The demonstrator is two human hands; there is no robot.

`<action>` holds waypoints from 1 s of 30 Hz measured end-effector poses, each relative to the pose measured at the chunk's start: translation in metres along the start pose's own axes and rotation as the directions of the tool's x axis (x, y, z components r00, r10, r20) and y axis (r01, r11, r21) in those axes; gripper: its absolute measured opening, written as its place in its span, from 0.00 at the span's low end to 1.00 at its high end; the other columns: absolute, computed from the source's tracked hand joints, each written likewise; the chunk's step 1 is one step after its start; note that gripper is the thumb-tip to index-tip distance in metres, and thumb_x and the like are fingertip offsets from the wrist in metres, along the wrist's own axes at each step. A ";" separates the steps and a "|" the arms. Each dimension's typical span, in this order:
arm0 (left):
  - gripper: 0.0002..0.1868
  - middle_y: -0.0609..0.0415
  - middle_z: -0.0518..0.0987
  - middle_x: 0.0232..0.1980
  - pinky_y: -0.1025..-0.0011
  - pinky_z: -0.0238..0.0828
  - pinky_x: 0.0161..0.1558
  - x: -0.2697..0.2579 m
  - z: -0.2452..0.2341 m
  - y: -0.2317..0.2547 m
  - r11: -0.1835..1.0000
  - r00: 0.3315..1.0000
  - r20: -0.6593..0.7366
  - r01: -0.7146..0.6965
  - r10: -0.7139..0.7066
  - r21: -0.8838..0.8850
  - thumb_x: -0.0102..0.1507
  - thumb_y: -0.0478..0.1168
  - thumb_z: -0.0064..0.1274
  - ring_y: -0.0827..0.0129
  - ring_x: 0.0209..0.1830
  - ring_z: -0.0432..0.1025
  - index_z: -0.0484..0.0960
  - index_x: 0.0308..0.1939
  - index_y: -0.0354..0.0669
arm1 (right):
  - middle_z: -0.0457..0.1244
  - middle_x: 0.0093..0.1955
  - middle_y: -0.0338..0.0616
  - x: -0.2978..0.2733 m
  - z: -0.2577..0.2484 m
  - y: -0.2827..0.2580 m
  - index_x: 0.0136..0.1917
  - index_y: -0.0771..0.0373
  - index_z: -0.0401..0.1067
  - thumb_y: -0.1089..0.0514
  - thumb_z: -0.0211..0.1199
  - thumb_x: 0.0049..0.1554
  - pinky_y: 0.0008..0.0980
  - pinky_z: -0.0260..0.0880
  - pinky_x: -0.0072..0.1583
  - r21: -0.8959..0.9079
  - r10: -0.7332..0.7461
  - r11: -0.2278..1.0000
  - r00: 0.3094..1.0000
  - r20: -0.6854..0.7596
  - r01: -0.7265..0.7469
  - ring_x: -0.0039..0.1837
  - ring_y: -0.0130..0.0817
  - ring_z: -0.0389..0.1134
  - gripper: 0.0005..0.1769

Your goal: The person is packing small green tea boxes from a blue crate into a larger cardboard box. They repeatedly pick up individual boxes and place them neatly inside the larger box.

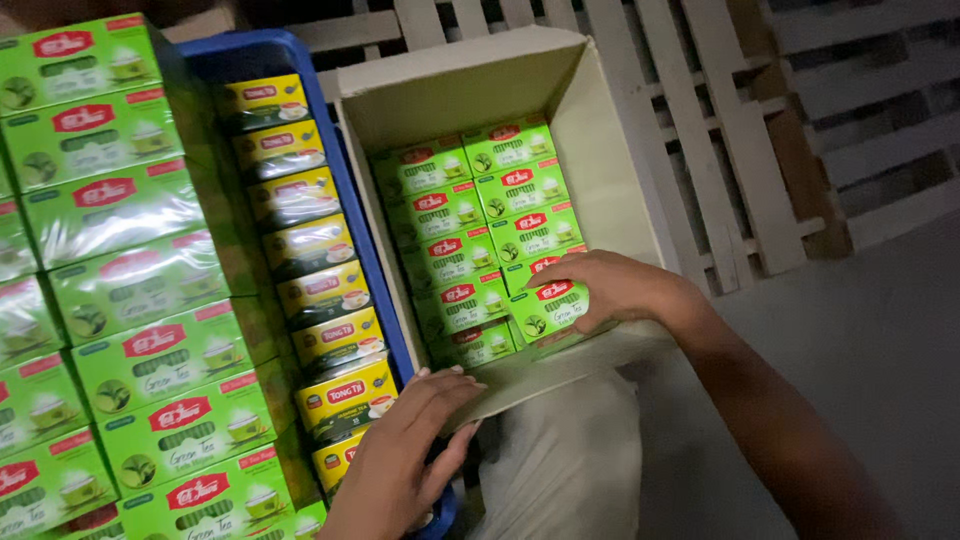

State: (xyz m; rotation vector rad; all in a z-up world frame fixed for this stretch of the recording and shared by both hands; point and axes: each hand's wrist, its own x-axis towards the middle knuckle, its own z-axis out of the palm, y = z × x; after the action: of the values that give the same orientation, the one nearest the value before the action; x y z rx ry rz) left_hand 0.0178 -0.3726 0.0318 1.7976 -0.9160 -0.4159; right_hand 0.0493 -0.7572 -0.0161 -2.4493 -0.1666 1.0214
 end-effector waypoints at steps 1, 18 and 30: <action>0.20 0.48 0.82 0.68 0.52 0.58 0.81 0.000 0.001 -0.001 1.000 1.000 0.010 0.000 0.000 -0.004 0.73 0.41 0.53 0.55 0.73 0.75 0.80 0.68 0.39 | 0.70 0.73 0.36 -0.001 0.002 0.000 0.76 0.40 0.73 0.44 0.83 0.42 0.30 0.67 0.67 0.008 0.007 1.000 1.000 0.000 -0.007 0.72 0.39 0.70 0.49; 0.18 0.49 0.83 0.66 0.48 0.59 0.80 -0.005 0.029 -0.016 0.996 0.994 -0.100 -0.032 0.040 0.081 0.70 0.35 0.57 0.54 0.73 0.76 0.80 0.65 0.42 | 0.60 0.64 0.52 0.006 0.059 -0.006 0.84 0.38 0.55 0.61 0.59 0.61 0.60 0.78 0.42 -0.626 -0.155 0.779 0.980 -0.124 0.044 0.42 0.57 0.74 0.42; 0.18 0.51 0.84 0.65 0.48 0.60 0.80 -0.008 0.028 -0.018 0.995 0.995 -0.092 -0.020 0.029 0.099 0.71 0.35 0.56 0.56 0.73 0.76 0.81 0.65 0.44 | 0.57 0.64 0.53 0.015 0.056 -0.014 0.74 0.31 0.63 0.64 0.58 0.62 0.64 0.77 0.45 -0.623 -0.101 0.771 0.992 0.082 0.130 0.46 0.64 0.73 0.34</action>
State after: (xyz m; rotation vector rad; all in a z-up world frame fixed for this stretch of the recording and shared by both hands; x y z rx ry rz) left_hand 0.0011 -0.3813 0.0031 1.8768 -0.9055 -0.2725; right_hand 0.0219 -0.7190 -0.0532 -2.9532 -0.7838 1.0897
